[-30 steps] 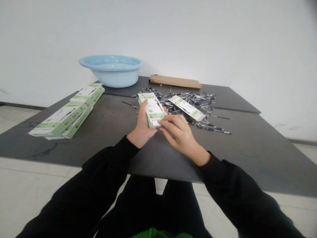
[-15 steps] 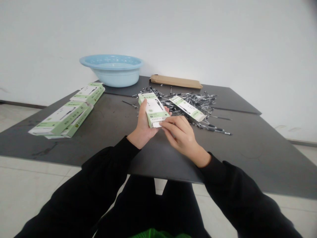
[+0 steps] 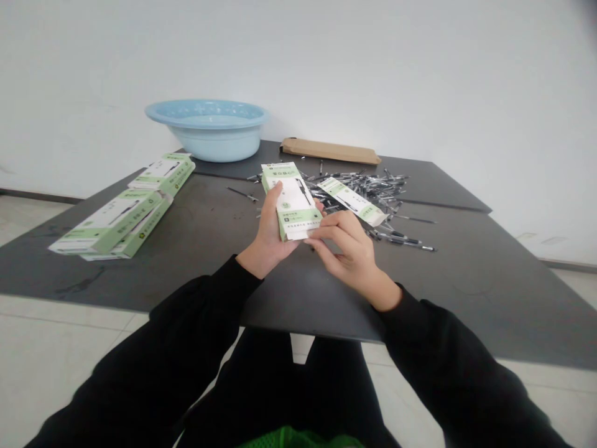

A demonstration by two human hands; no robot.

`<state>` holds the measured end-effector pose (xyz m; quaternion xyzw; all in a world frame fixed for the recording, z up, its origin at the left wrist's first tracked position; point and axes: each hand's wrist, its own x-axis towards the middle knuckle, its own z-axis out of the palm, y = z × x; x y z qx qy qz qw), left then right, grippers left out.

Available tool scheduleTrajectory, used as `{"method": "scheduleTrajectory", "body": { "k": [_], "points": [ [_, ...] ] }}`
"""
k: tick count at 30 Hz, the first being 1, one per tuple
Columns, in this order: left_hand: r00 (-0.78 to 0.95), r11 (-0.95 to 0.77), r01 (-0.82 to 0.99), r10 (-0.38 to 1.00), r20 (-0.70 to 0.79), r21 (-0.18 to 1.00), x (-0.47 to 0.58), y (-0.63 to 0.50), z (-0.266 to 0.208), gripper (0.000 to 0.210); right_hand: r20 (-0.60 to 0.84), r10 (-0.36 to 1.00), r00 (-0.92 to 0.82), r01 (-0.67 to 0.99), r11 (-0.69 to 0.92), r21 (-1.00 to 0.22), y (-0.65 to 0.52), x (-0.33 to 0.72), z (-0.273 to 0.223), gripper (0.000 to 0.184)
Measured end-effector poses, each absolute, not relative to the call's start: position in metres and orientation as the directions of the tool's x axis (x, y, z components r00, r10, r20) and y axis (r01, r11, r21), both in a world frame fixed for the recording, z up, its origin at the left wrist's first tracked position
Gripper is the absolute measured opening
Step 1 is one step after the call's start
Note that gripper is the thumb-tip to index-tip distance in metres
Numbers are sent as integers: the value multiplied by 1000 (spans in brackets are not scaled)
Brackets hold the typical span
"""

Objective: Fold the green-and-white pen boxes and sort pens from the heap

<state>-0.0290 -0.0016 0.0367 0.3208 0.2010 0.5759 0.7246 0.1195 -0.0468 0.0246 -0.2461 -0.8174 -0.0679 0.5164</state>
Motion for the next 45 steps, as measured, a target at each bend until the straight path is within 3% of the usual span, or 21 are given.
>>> {"method": "scheduleTrajectory", "body": {
  "k": [9,16,20,30,40,45],
  "points": [
    [488,362,-632,873,-11,685,-30,-3,41,46,755,543,-369,412,823,-391,-38,131,32,30],
    [258,153,-702,965,48,696,-24,1,32,44,729,562,-391,556,775,-299,-37,130,30,32],
    [195,101,-711,979,57,696,-20,-1,33,43,727,549,-412,520,797,-307,-38,127,30,32],
    [202,121,-714,979,38,690,-14,-6,32,42,704,614,-357,378,785,-492,-38,120,28,31],
    [417,289,-589,909,-23,754,-28,0,29,32,710,582,-397,506,784,-360,-34,121,19,42],
    [331,189,-408,942,-48,893,-83,3,49,36,694,604,-391,465,780,-418,-49,131,30,25]
  ]
}}
